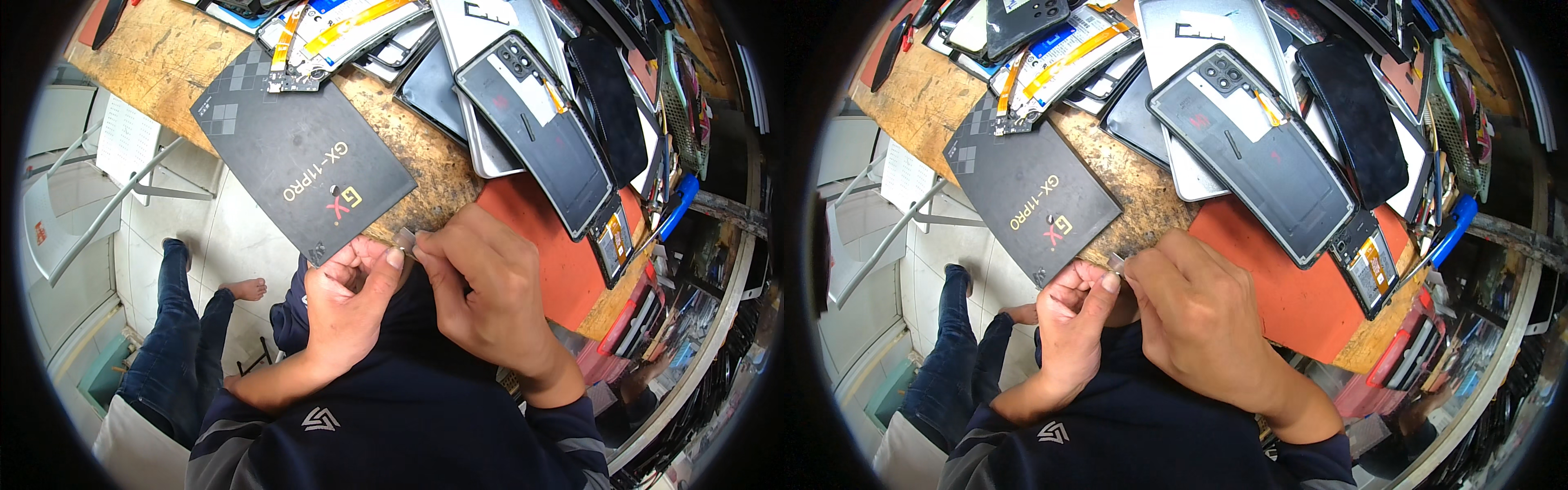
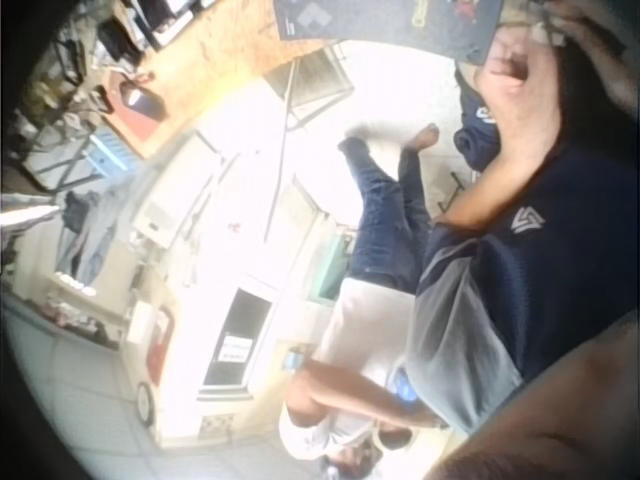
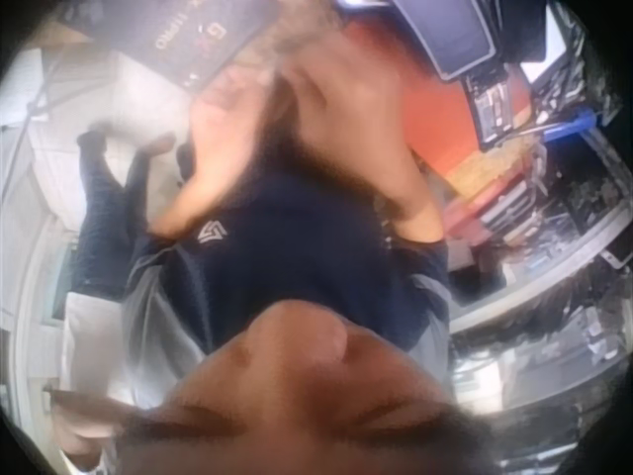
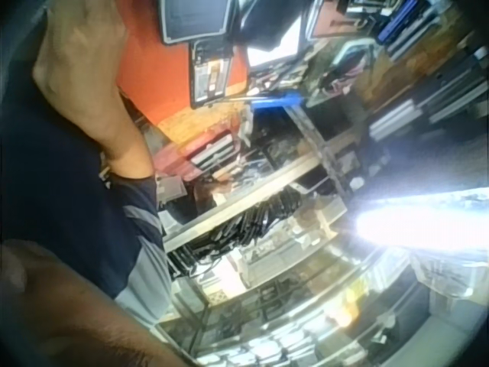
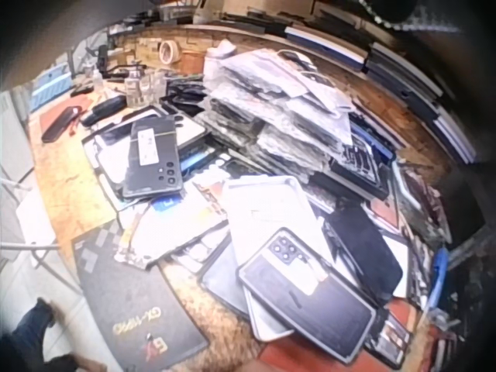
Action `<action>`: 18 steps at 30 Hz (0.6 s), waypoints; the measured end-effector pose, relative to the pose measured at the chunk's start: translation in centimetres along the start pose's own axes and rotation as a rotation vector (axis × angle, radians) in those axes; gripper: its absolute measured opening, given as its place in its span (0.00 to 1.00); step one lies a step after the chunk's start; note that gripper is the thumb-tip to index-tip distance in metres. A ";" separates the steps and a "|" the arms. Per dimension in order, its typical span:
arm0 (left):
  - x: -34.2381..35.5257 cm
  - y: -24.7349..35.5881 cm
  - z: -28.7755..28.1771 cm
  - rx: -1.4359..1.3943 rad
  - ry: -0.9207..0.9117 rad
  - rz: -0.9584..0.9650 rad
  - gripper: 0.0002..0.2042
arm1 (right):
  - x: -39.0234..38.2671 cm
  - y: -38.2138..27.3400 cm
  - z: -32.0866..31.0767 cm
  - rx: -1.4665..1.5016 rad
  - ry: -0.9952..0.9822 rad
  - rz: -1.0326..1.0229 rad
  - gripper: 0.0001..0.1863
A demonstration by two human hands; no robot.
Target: The person repairs a smartphone by opening a package, using tweezers to remove a small component, and then applying adhesive tape to the phone's internal area. They then close the phone and place it on the table.
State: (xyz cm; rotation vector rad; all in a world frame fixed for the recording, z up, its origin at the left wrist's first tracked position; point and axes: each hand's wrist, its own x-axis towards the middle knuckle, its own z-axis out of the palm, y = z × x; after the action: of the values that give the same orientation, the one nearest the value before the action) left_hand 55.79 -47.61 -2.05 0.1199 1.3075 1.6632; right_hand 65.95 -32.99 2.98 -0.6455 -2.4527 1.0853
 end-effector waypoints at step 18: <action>-0.1 0.0 -0.1 0.018 0.019 -0.013 0.03 | -0.3 0.3 -0.1 0.114 0.004 0.041 0.09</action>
State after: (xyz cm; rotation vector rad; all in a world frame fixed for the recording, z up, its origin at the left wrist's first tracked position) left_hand 55.77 -47.77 -2.01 0.1062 1.3354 1.6454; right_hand 66.31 -32.94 2.81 -0.6637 -2.3642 1.2278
